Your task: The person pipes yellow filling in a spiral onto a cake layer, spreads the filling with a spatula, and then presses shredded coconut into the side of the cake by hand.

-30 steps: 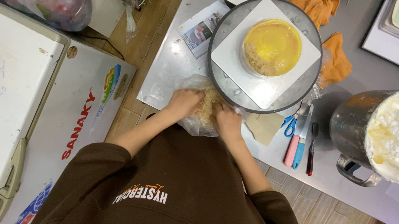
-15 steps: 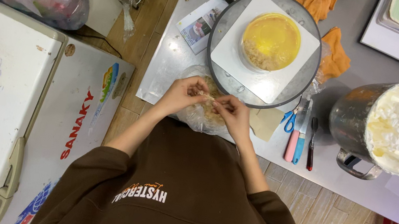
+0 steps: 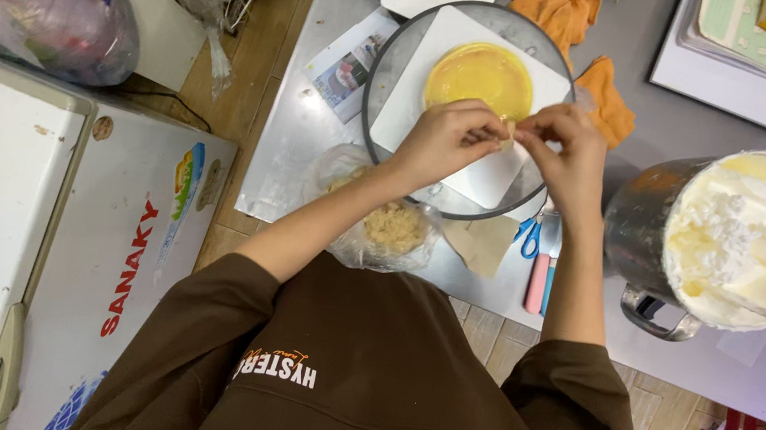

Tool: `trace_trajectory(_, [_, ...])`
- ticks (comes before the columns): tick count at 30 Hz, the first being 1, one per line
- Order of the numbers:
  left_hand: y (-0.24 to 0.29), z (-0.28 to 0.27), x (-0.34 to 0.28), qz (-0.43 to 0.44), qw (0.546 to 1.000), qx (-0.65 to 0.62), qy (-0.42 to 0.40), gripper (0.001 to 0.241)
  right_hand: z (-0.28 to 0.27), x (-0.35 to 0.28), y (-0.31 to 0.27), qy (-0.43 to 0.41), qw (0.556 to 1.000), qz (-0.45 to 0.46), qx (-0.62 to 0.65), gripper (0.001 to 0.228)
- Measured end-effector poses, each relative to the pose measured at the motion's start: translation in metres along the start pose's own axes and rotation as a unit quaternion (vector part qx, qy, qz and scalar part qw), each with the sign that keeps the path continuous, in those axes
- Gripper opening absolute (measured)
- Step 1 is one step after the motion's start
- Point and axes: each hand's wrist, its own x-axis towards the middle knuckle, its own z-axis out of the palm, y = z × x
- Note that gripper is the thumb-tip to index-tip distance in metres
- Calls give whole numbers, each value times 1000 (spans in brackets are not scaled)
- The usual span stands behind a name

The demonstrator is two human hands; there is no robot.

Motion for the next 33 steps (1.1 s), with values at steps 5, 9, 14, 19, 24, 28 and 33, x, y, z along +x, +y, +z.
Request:
trace_trajectory(5, [-12, 0, 20, 86, 964, 248, -25, 15, -4, 30, 13, -87, 990, -44, -99, 15])
trace_trajectory(9, [-8, -8, 14, 104, 949, 297, 12, 12, -9, 34, 15, -101, 985, -45, -135, 16])
trace_trajectory(14, [-8, -9, 19, 114, 948, 295, -36, 14, -8, 30, 11, -107, 978, -107, -143, 16])
trace_trajectory(19, [4, -28, 5, 125, 945, 303, 2, 12, -17, 7, -5, -63, 990, -68, -102, 14])
trace_trajectory(24, [18, -68, -68, -97, 963, 249, 37, 15, 68, -76, -12, -328, 938, 62, 95, 18])
trace_trajectory(28, [-6, -73, -127, -308, 921, 236, 38, 22, 185, -127, 24, -277, 946, -160, -56, 23])
trace_trajectory(33, [-55, -54, -158, -124, 927, 348, -66, 56, 271, -144, 70, -311, 904, -109, -270, 19])
